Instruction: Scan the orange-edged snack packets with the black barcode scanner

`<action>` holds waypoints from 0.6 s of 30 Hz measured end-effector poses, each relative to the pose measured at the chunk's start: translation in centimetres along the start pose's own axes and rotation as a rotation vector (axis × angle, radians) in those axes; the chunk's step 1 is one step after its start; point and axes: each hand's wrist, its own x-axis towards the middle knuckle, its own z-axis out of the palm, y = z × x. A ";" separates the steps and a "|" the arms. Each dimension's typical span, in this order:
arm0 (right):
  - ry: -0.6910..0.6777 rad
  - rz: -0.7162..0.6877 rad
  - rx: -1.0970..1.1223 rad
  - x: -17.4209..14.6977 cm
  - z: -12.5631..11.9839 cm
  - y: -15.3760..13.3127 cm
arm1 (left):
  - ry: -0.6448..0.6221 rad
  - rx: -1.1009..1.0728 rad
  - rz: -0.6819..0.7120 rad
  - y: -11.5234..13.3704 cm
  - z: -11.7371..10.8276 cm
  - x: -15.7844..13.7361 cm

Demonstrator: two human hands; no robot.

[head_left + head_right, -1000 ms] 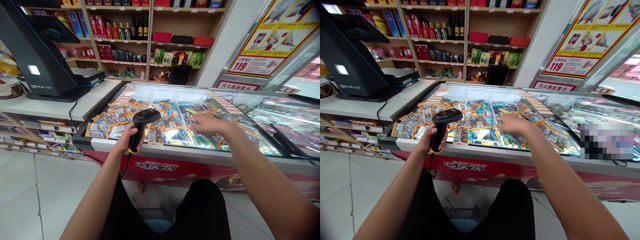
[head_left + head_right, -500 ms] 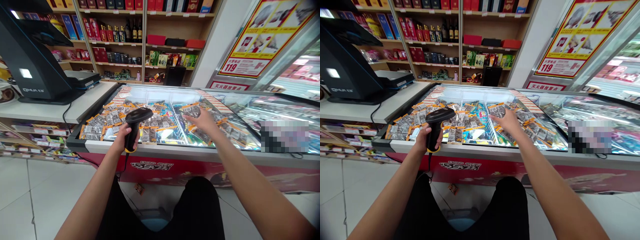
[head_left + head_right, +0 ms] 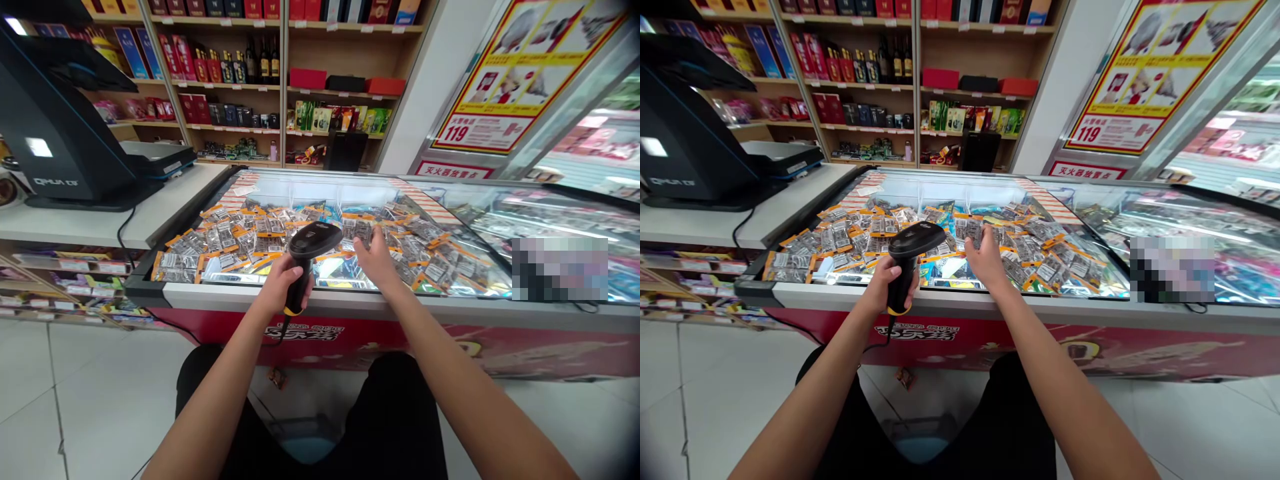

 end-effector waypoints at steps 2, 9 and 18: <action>0.018 -0.019 0.000 -0.3 0.2 -0.1 | -0.010 0.007 -0.022 0.1 -0.3 -0.2; 0.067 -0.104 -0.070 0.3 0.8 0.6 | -0.017 0.000 -0.067 0.3 -0.4 -0.7; -0.058 0.011 -0.174 5.4 0.7 -1.5 | 0.053 -0.105 -0.007 0.4 -0.4 -0.3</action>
